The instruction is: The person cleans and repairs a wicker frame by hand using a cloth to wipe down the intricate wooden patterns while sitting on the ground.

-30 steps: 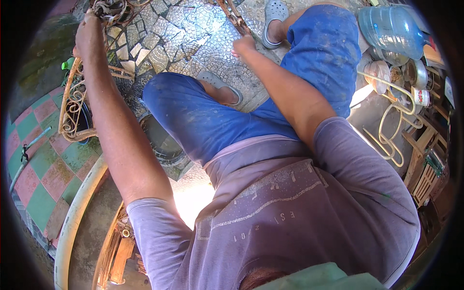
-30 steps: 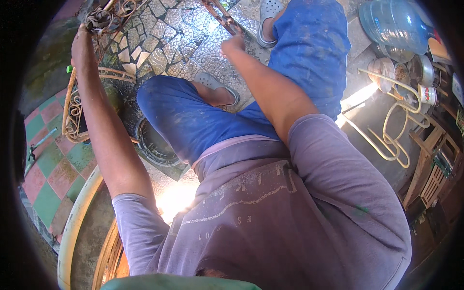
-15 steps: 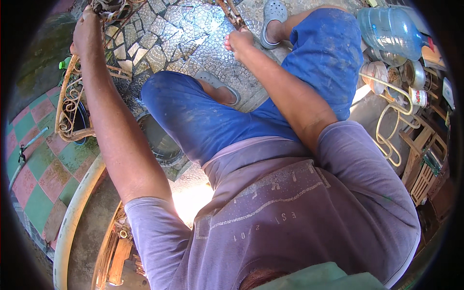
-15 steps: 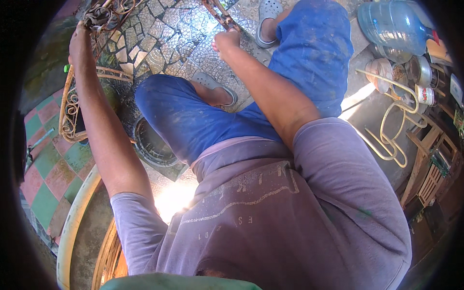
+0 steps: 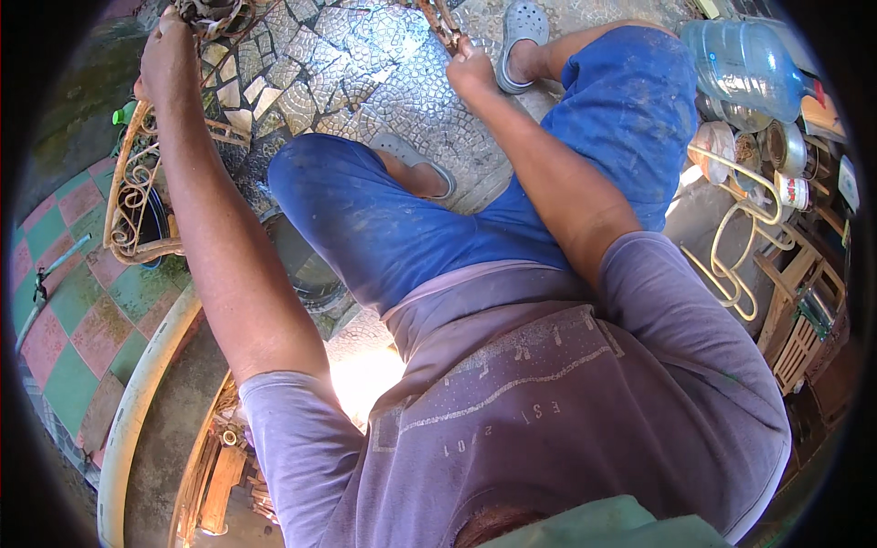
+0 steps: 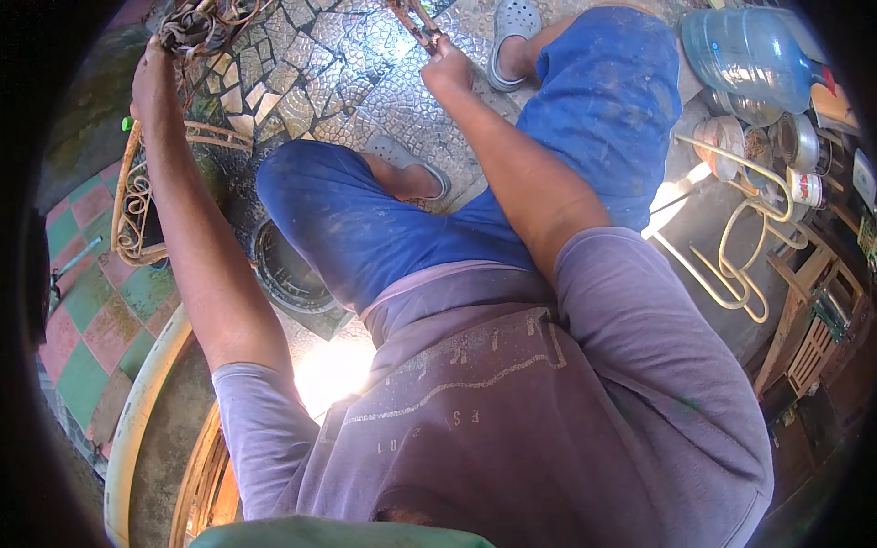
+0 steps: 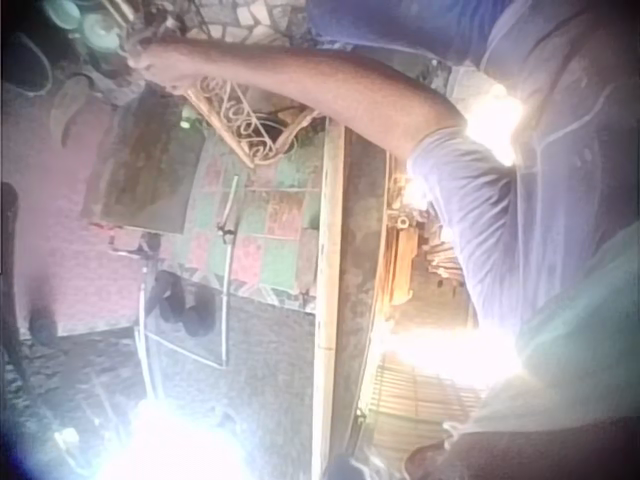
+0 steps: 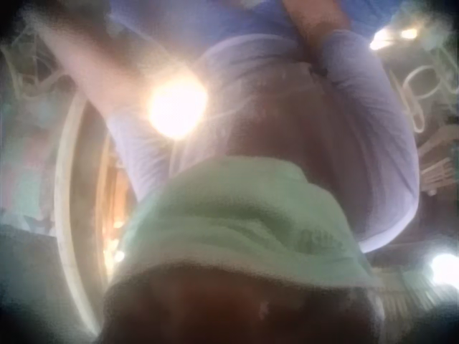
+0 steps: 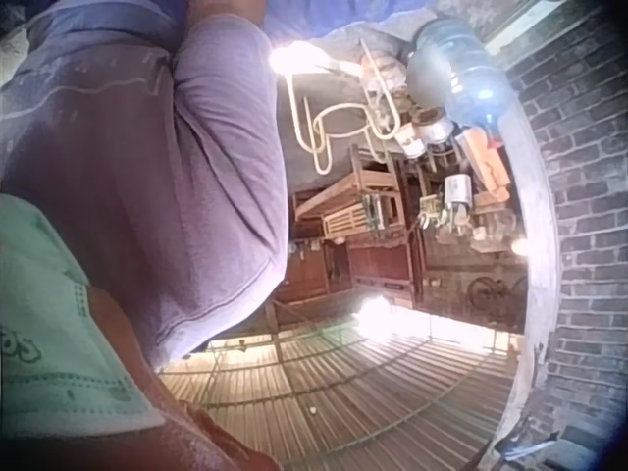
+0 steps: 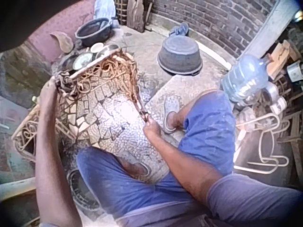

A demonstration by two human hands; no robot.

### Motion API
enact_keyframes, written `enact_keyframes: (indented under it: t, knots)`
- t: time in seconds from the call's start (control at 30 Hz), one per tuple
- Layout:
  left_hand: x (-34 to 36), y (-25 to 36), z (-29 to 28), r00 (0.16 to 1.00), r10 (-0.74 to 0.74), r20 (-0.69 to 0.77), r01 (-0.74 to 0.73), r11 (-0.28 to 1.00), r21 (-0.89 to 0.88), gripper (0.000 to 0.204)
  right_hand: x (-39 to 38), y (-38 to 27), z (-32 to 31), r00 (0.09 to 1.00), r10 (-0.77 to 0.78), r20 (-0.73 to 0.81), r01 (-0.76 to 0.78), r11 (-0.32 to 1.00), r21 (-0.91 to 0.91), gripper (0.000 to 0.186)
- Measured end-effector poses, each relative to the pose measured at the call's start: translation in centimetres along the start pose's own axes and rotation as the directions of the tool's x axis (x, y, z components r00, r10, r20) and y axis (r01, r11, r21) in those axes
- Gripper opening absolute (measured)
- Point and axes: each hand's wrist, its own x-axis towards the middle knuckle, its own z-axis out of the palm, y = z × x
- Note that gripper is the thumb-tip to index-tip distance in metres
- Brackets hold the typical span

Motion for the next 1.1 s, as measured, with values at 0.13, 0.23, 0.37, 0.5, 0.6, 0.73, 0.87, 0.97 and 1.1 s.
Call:
enact_keyframes:
  t: [0.13,0.23,0.37,0.5,0.6,0.73,0.87,0.97,1.1]
  knots:
    - [-0.5,0.4,0.5,0.997,0.075,-0.033,-0.077,0.996,-0.046,0.067,0.4,0.0,-1.4,0.998,0.051,0.048,-0.044,0.988,-0.149,0.055]
    - [-0.2,0.4,0.6,0.998,0.056,-0.019,-0.058,0.996,-0.066,0.066,0.7,-0.6,-0.5,1.000,0.013,0.003,-0.012,0.983,-0.182,0.056]
    - [0.8,-0.8,0.3,0.997,0.033,0.071,-0.028,0.998,-0.063,0.066,0.9,1.2,-0.6,0.986,0.113,0.119,-0.075,0.956,-0.283,0.057]
    - [0.3,0.4,0.3,0.996,0.080,-0.037,-0.081,0.997,-0.021,0.067,2.7,4.7,1.1,0.995,0.006,-0.097,-0.026,0.978,-0.208,0.045]
    - [1.3,-0.5,0.8,0.996,0.086,0.024,-0.083,0.992,-0.094,0.068,3.5,3.6,2.4,0.996,0.016,-0.089,-0.010,0.997,0.074,0.046]
    - [-0.3,-1.1,0.3,0.994,0.105,-0.009,-0.105,0.994,-0.034,0.067,0.4,-1.2,0.1,1.000,-0.001,0.022,0.003,0.997,-0.075,0.053]
    - [0.1,0.2,0.8,0.994,0.108,-0.024,-0.108,0.994,-0.027,0.066,2.7,0.5,-0.9,1.000,0.000,0.022,0.000,0.999,-0.036,0.054]
    - [0.1,-0.5,0.5,0.997,0.071,0.030,-0.069,0.996,-0.059,0.066,1.2,-1.3,-0.5,0.997,-0.076,-0.008,0.073,0.979,-0.191,0.054]
    - [-0.4,0.4,0.5,0.996,0.084,-0.033,-0.085,0.996,-0.035,0.066,0.9,-1.0,-1.7,0.994,-0.109,0.012,0.108,0.957,-0.267,0.054]
